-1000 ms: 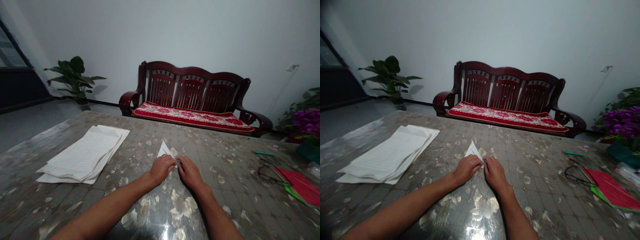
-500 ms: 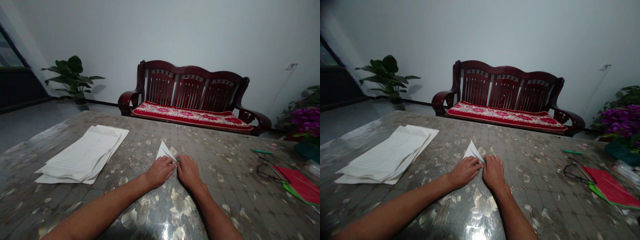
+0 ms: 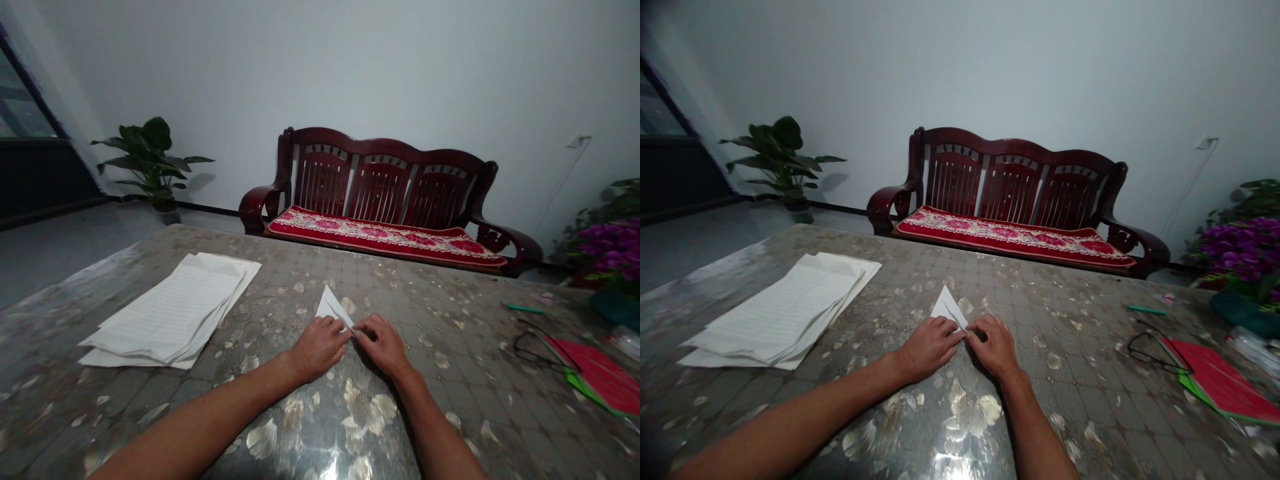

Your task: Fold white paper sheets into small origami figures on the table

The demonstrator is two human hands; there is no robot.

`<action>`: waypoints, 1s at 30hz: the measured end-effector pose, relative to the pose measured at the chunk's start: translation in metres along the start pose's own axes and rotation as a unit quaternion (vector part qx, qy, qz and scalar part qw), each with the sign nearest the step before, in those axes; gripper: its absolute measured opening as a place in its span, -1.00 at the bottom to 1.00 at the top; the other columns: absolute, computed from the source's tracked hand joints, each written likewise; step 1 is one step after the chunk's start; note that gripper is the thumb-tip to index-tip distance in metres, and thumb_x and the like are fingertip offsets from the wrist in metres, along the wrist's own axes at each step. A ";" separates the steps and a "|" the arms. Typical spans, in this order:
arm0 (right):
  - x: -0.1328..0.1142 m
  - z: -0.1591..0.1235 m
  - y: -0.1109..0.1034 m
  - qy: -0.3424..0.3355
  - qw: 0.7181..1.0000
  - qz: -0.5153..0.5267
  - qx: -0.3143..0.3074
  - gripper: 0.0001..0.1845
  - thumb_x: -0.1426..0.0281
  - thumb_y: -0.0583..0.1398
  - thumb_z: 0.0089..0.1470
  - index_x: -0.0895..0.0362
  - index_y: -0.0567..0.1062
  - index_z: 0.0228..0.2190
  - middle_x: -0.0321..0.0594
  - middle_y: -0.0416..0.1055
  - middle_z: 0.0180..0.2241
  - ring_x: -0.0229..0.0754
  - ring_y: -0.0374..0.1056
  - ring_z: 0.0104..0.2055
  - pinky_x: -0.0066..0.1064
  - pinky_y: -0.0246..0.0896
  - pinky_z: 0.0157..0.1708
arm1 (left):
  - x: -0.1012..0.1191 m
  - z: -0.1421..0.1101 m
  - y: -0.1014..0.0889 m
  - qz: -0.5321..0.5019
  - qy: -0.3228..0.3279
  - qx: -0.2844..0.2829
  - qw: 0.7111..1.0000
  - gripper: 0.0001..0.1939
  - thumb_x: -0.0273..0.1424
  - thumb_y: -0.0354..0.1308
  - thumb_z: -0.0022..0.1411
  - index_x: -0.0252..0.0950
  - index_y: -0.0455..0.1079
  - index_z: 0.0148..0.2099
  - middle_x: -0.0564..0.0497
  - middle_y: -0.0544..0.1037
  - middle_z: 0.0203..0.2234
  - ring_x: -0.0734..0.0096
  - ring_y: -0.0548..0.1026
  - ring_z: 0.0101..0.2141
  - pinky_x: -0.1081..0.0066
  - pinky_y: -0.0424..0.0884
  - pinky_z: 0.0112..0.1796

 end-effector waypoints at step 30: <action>0.001 0.001 0.002 0.034 0.999 -0.027 -0.004 -0.91 0.43 0.20 0.03 0.04 0.53 -0.46 -0.31 0.43 -0.37 -0.19 0.30 -0.23 -0.41 0.09 -0.22 | -0.077 0.066 0.010 -0.077 -0.013 -0.230 0.970 -0.56 -0.04 0.42 -0.11 -0.16 0.47 -0.23 0.09 0.56 -0.39 0.27 0.46 -0.30 0.44 0.20 -0.30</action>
Point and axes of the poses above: each hand's wrist, its own z-axis towards the middle knuckle, its own y-axis out of the palm, x = y × z, the point moved 6 cm from there along z, towards the middle knuckle
